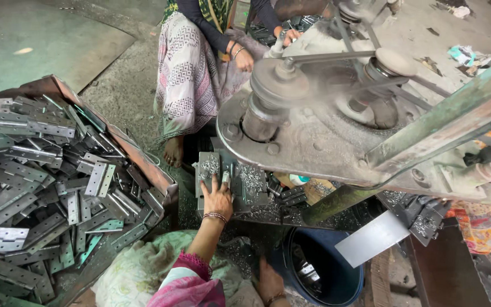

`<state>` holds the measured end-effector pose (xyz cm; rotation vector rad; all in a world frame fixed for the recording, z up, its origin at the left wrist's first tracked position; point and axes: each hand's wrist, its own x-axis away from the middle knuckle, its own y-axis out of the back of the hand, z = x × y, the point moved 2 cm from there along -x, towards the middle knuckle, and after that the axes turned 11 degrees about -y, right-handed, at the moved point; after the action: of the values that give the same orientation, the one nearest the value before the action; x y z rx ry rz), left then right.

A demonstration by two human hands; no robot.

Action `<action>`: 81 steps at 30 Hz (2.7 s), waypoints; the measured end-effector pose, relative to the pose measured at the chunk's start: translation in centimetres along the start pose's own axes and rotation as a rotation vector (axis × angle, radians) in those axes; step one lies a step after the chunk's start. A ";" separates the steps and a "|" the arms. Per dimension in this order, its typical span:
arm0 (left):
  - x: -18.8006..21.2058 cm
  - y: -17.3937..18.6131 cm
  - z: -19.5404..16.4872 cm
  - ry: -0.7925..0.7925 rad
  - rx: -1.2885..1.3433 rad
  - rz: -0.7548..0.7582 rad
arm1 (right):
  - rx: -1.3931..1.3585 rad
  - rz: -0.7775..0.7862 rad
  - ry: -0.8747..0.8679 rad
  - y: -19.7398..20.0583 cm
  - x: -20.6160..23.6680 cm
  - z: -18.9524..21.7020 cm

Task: The person repeatedly picks metal hinge blanks from a bin, places them into a press machine, and operates the lever to process them. The person then removes the processed pieces and places them into a bucket.

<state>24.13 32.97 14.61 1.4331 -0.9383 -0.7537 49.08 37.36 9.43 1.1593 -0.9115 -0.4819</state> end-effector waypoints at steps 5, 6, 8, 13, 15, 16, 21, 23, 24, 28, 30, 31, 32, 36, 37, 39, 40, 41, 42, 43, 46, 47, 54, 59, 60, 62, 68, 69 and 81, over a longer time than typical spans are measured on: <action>0.7 0.2 0.3 -0.007 -0.021 0.008 | -0.022 0.109 -0.089 -1.5 -0.4 -0.9; 0.5 0.2 0.4 -0.014 -0.024 0.035 | -0.018 0.135 -0.090 -1.8 -0.5 -1.0; -0.2 0.5 0.8 0.016 -0.034 0.003 | 0.020 0.119 -0.019 -2.2 -0.7 -1.1; -1.9 1.2 1.2 0.042 -0.048 0.048 | 0.043 0.153 -0.059 -3.1 -1.1 -1.4; -1.7 1.5 1.3 0.038 -0.049 -0.033 | 0.007 0.101 -0.054 -3.1 -1.1 -1.3; -1.4 1.4 1.3 0.035 -0.047 -0.066 | -0.010 0.082 -0.054 -3.1 -1.1 -1.3; 0.9 0.8 0.6 0.008 -0.042 -0.084 | -0.010 0.163 -0.099 -2.8 -1.5 -1.3; 1.5 0.9 0.4 0.004 -0.030 -0.107 | 0.031 0.167 -0.061 -2.5 -1.8 -1.3; 1.8 1.0 0.3 0.006 -0.024 -0.115 | 0.056 0.163 -0.022 -2.3 -1.9 -1.2; 2.2 1.3 0.1 -0.014 -0.030 0.015 | 0.091 0.172 0.027 -2.2 -2.1 -1.2; 2.1 1.4 0.1 -0.005 -0.029 0.006 | 0.064 0.144 0.005 -2.5 -2.0 -1.2; 2.1 1.4 0.1 0.000 -0.026 0.005 | 0.052 0.133 -0.006 -2.7 -1.9 -1.3; 2.0 1.4 0.1 -0.002 -0.038 0.018 | 0.028 0.119 -0.043 -2.9 -1.8 -1.3; 1.8 1.3 0.1 0.001 -0.022 0.013 | -0.035 0.066 -0.074 -3.8 -1.3 -1.4; 1.9 1.3 0.2 0.011 -0.016 0.004 | -0.054 0.061 -0.044 -3.9 -1.2 -1.4; 2.0 1.4 0.1 0.004 -0.054 0.020 | -0.052 0.124 -0.049 -4.1 -1.3 -1.5; 2.0 1.5 0.1 0.005 -0.064 0.015 | -0.039 0.145 -0.049 -4.1 -1.4 -1.6; 1.9 1.6 0.1 0.003 -0.056 0.023 | -0.006 0.141 -0.064 -4.1 -1.6 -1.7; 1.8 1.8 0.1 0.002 -0.051 0.033 | 0.024 0.138 -0.077 -4.1 -1.8 -1.7; 1.7 1.9 0.1 -0.005 -0.043 0.054 | 0.053 0.146 -0.097 -4.0 -1.9 -1.8; 0.6 2.6 0.2 0.007 -0.088 0.104 | 0.075 0.133 0.041 -4.0 -2.3 -1.6; 0.2 2.9 0.2 0.007 -0.085 0.085 | 0.078 0.164 -0.018 -4.1 -2.4 -1.6; -0.3 4.0 0.4 0.002 -0.080 0.020 | -0.075 0.099 -0.055 -5.3 -2.0 -1.2; 0.9 4.7 0.9 -0.001 -0.030 -0.055 | -0.018 0.137 -0.119 -5.3 -2.0 -1.3; 1.3 4.7 1.3 -0.024 -0.026 -0.072 | 0.022 0.136 -0.120 -5.0 -2.1 -1.4; 2.8 4.5 2.7 -0.040 0.015 -0.158 | 0.098 0.144 -0.107 -4.2 -2.7 -1.5; 9.4 4.3 11.0 0.197 0.162 -0.472 | 0.204 0.160 -0.066 -1.2 -5.1 -1.2; 10.6 4.0 13.0 0.268 0.206 -0.526 | 0.218 0.165 -0.069 -0.9 -5.5 -1.0; 18.6 -5.1 27.0 1.026 0.850 -0.778 | 0.288 0.122 -0.108 -1.3 -7.7 0.9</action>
<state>9.66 3.75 8.66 2.6039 0.2110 0.0003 44.15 42.10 5.55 1.3379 -1.1664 -0.3225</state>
